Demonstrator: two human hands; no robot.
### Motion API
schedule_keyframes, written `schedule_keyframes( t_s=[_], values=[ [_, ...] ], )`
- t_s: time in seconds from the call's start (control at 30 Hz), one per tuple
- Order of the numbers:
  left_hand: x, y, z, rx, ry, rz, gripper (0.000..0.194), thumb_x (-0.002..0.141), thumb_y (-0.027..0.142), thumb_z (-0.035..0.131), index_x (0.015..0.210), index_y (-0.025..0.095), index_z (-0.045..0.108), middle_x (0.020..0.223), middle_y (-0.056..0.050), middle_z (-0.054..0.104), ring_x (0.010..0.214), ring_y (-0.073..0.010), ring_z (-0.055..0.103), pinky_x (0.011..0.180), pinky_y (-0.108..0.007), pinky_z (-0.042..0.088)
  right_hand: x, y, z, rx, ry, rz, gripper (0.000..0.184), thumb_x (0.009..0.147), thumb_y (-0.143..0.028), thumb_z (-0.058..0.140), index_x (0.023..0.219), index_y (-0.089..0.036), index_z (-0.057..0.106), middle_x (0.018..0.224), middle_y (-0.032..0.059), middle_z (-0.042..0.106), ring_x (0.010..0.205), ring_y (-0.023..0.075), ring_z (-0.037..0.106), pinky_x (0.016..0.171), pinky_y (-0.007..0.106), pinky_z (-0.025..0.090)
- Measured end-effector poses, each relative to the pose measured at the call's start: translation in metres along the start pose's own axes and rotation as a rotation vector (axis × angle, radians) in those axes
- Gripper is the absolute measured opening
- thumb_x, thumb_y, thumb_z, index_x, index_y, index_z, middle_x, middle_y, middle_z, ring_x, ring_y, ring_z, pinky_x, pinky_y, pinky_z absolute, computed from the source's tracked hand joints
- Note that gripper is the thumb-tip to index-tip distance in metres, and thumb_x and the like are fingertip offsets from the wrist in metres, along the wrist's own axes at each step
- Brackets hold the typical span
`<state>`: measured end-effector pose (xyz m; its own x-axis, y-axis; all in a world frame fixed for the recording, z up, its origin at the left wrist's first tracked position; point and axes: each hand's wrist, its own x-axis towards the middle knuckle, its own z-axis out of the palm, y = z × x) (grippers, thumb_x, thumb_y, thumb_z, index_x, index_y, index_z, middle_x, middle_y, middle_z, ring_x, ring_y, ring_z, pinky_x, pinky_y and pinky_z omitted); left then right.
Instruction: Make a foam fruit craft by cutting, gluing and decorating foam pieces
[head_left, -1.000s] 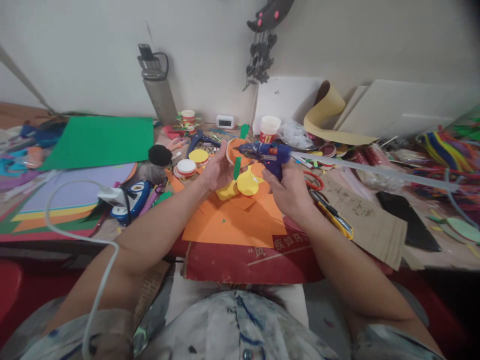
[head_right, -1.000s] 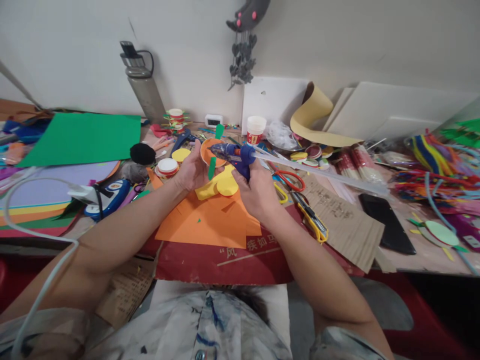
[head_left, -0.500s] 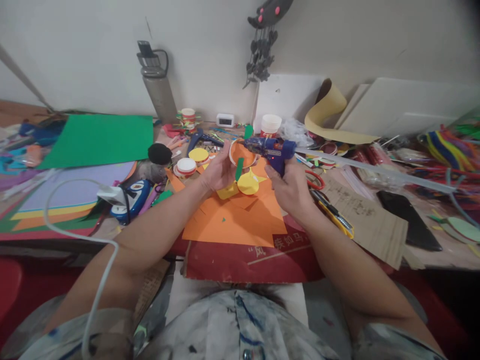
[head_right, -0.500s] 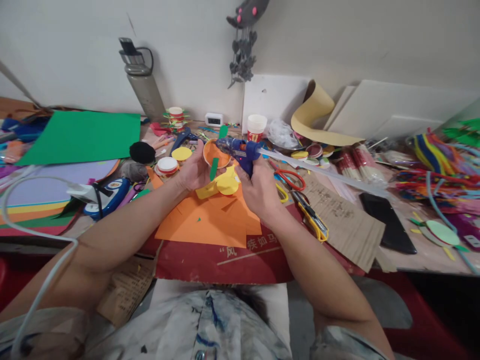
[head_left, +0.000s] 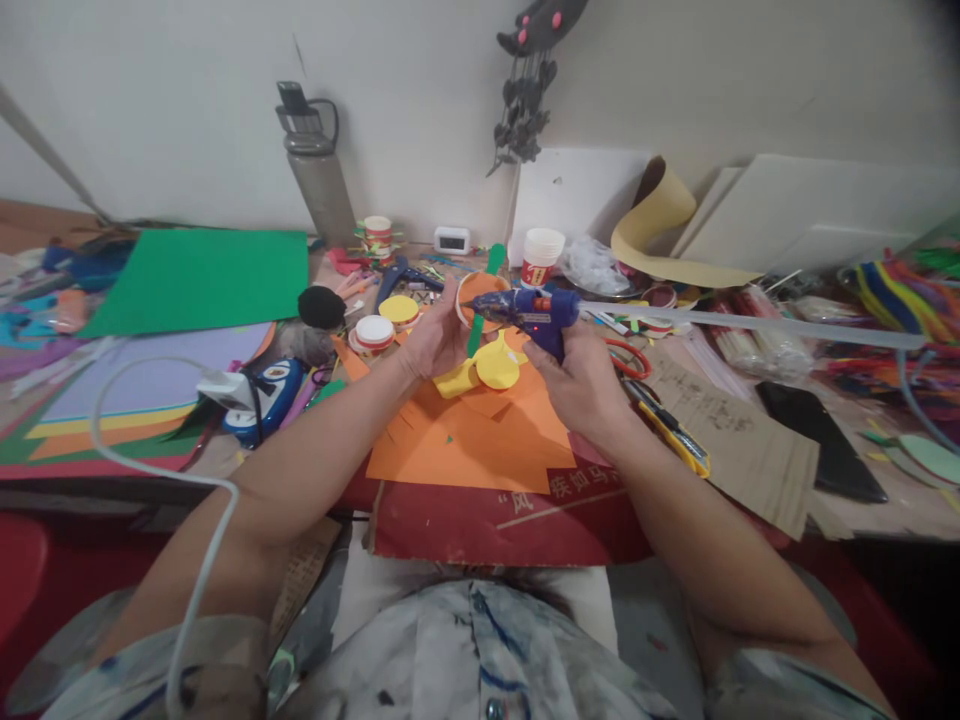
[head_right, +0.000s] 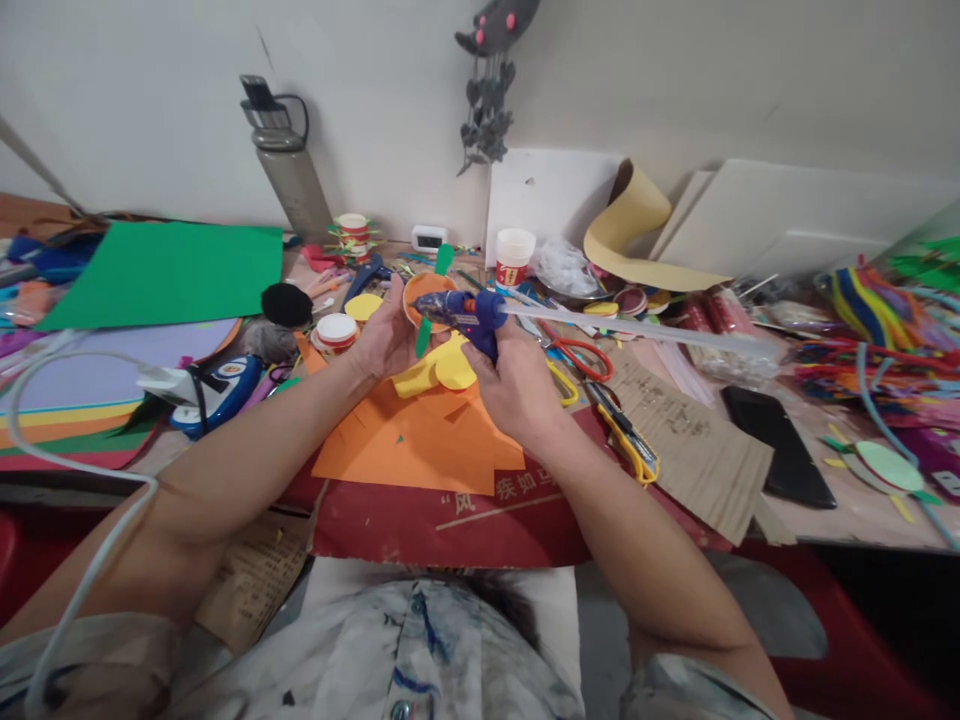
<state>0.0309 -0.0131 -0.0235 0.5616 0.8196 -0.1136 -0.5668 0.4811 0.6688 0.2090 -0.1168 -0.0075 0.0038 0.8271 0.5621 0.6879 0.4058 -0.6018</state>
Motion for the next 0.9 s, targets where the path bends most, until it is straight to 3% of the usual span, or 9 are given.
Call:
schedule_keyframes(
  t_s=[0.17,0.4,0.6,0.77,0.9],
  values=[
    [-0.002,-0.003,0.0,0.029,-0.034,-0.025,0.059,0.105,0.065,0.044,0.138,0.022,0.069,0.114,-0.008,0.082,0.102,-0.0218,0.081,0.087,-0.029,0.065,0.001,-0.002,-0.002,0.002,0.037,0.004,0.031,0.094,-0.036,0.058,0.12,-0.021,0.067,0.114,0.015,0.076,0.105,0.0358,0.069,0.093,0.052,0.056],
    [0.001,0.003,0.0,0.003,0.017,0.04,0.061,0.106,0.065,0.041,0.138,0.022,0.069,0.111,-0.008,0.082,0.105,-0.0243,0.079,0.087,-0.032,0.065,0.002,-0.004,-0.004,0.014,-0.064,-0.027,0.034,0.094,-0.035,0.06,0.123,-0.019,0.066,0.115,0.0164,0.075,0.107,0.0377,0.07,0.098,0.057,0.055],
    [-0.001,-0.002,-0.001,0.033,-0.02,0.003,0.059,0.106,0.064,0.043,0.136,0.021,0.07,0.116,-0.009,0.081,0.107,-0.0234,0.079,0.087,-0.03,0.065,0.002,0.002,-0.002,-0.031,0.047,0.003,0.035,0.095,-0.04,0.059,0.123,-0.02,0.066,0.114,0.0168,0.075,0.107,0.0381,0.069,0.096,0.056,0.055],
    [-0.001,-0.002,-0.004,0.027,0.015,0.007,0.051,0.105,0.059,0.05,0.136,0.025,0.069,0.116,-0.008,0.081,0.105,-0.022,0.08,0.088,-0.029,0.065,0.003,0.007,-0.002,-0.022,0.098,0.003,0.035,0.097,-0.045,0.058,0.122,-0.022,0.066,0.116,0.0163,0.076,0.109,0.0374,0.069,0.096,0.055,0.056],
    [-0.001,0.001,-0.004,0.007,0.031,0.026,0.051,0.106,0.058,0.049,0.138,0.024,0.069,0.115,-0.008,0.082,0.103,-0.022,0.08,0.089,-0.03,0.065,0.002,0.002,-0.002,-0.011,0.078,-0.018,0.032,0.096,-0.041,0.059,0.12,-0.022,0.067,0.114,0.0148,0.077,0.107,0.0356,0.069,0.095,0.053,0.056]
  ],
)
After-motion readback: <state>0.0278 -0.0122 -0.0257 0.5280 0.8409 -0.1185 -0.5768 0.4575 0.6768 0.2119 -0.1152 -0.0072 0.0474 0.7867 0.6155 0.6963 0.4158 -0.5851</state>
